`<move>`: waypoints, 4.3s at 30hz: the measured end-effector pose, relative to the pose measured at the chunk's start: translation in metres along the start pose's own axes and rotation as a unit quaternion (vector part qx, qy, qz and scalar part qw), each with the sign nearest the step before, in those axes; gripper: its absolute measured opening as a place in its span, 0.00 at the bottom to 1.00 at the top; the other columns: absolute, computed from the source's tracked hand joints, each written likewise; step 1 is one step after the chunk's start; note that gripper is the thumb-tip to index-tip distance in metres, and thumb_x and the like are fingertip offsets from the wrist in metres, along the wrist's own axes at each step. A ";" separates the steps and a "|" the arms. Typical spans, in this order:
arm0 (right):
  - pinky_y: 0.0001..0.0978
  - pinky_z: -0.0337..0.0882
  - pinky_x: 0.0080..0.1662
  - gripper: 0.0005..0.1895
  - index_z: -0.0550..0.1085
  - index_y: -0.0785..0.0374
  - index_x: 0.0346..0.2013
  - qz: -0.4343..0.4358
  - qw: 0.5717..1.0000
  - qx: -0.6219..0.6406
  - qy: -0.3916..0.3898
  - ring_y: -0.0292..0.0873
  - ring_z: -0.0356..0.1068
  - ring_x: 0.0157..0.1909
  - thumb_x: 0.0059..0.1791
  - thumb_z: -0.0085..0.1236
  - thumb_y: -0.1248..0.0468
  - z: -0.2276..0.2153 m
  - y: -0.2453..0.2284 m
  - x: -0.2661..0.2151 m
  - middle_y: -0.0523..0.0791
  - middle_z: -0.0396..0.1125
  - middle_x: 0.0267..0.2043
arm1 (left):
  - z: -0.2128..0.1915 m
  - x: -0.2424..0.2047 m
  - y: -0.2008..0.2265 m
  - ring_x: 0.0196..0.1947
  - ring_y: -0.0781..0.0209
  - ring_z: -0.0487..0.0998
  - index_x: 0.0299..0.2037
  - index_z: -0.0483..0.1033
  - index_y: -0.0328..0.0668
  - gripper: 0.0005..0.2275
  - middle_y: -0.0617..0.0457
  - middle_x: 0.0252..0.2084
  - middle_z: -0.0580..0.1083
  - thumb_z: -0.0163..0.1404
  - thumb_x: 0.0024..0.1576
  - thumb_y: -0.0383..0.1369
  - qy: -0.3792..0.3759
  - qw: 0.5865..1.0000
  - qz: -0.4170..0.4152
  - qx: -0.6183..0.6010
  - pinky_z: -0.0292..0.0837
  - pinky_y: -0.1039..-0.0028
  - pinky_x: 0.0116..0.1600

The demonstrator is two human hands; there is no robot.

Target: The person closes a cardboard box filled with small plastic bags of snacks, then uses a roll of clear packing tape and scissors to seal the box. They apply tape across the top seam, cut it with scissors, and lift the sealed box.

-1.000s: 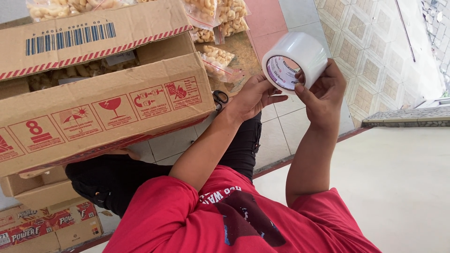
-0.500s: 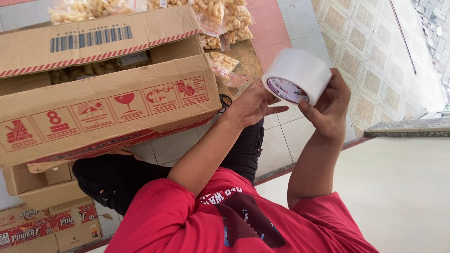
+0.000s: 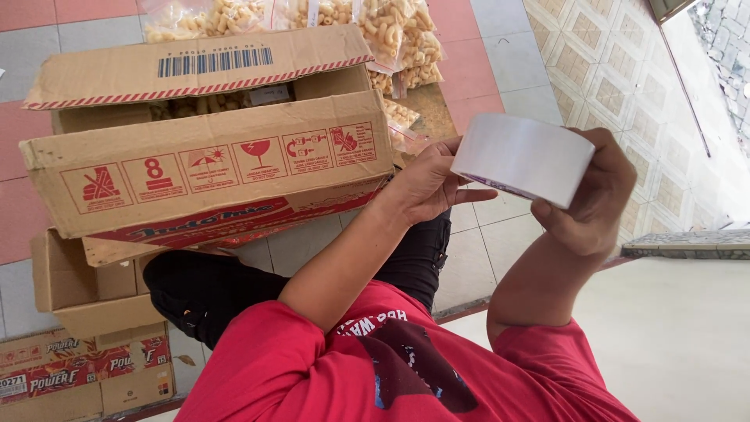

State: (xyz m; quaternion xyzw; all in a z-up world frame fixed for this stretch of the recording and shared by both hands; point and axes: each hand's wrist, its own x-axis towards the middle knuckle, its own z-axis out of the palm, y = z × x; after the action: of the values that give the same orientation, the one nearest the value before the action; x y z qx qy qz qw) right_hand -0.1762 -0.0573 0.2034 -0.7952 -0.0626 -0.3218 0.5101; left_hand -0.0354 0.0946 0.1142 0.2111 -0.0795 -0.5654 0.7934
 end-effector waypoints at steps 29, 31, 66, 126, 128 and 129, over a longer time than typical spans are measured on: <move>0.31 0.74 0.36 0.25 0.57 0.64 0.55 -0.058 0.945 0.049 -0.317 0.45 0.67 0.48 0.57 0.55 0.51 0.316 -0.027 0.168 0.52 0.63 0.49 | -0.040 -0.261 0.299 0.35 0.69 0.80 0.44 0.77 0.46 0.10 0.55 0.34 0.78 0.52 0.59 0.18 0.432 0.572 0.343 0.607 0.83 0.77 0.35; 0.31 0.71 0.36 0.26 0.58 0.65 0.54 -0.048 0.940 0.040 -0.335 0.47 0.66 0.48 0.56 0.55 0.49 0.327 -0.011 0.164 0.52 0.62 0.49 | -0.045 -0.267 0.296 0.36 0.71 0.78 0.43 0.78 0.47 0.10 0.57 0.35 0.78 0.53 0.58 0.19 0.483 0.559 0.299 0.604 0.79 0.78 0.38; 0.30 0.72 0.25 0.25 0.68 0.75 0.42 -0.153 0.931 -0.061 -0.325 0.52 0.69 0.38 0.47 0.60 0.53 0.365 -0.026 0.172 0.55 0.68 0.39 | -0.069 -0.359 0.309 0.37 0.65 0.79 0.46 0.68 0.44 0.09 0.54 0.38 0.73 0.53 0.62 0.20 0.561 0.680 0.266 0.390 0.84 0.78 0.40; 0.27 0.66 0.25 0.26 0.59 0.72 0.47 -0.138 0.927 0.051 -0.344 0.51 0.72 0.42 0.54 0.56 0.52 0.345 -0.077 0.199 0.53 0.61 0.40 | -0.071 -0.350 0.245 0.80 0.49 0.50 0.75 0.49 0.56 0.31 0.37 0.76 0.54 0.53 0.66 0.26 0.366 0.664 0.336 0.558 0.64 0.56 0.76; 0.29 0.65 0.32 0.27 0.59 0.72 0.53 -0.131 0.922 0.114 -0.346 0.49 0.68 0.45 0.55 0.53 0.50 0.359 -0.078 0.202 0.52 0.59 0.44 | -0.072 -0.351 0.246 0.76 0.42 0.59 0.75 0.47 0.59 0.34 0.37 0.77 0.52 0.57 0.64 0.28 0.375 0.673 0.328 0.547 0.69 0.56 0.72; 0.31 0.63 0.40 0.29 0.59 0.72 0.58 -0.120 0.913 0.176 -0.347 0.46 0.63 0.49 0.57 0.51 0.49 0.366 -0.078 0.204 0.51 0.57 0.48 | -0.073 -0.352 0.246 0.71 0.35 0.68 0.75 0.45 0.62 0.38 0.36 0.77 0.50 0.60 0.62 0.29 0.384 0.681 0.318 0.536 0.73 0.57 0.68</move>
State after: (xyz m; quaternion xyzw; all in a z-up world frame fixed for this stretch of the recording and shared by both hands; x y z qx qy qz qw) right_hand 0.1145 0.2446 0.2811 -0.7406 -0.3866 -0.0680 0.5453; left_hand 0.0815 0.5069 0.1931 0.7611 -0.1192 -0.0095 0.6376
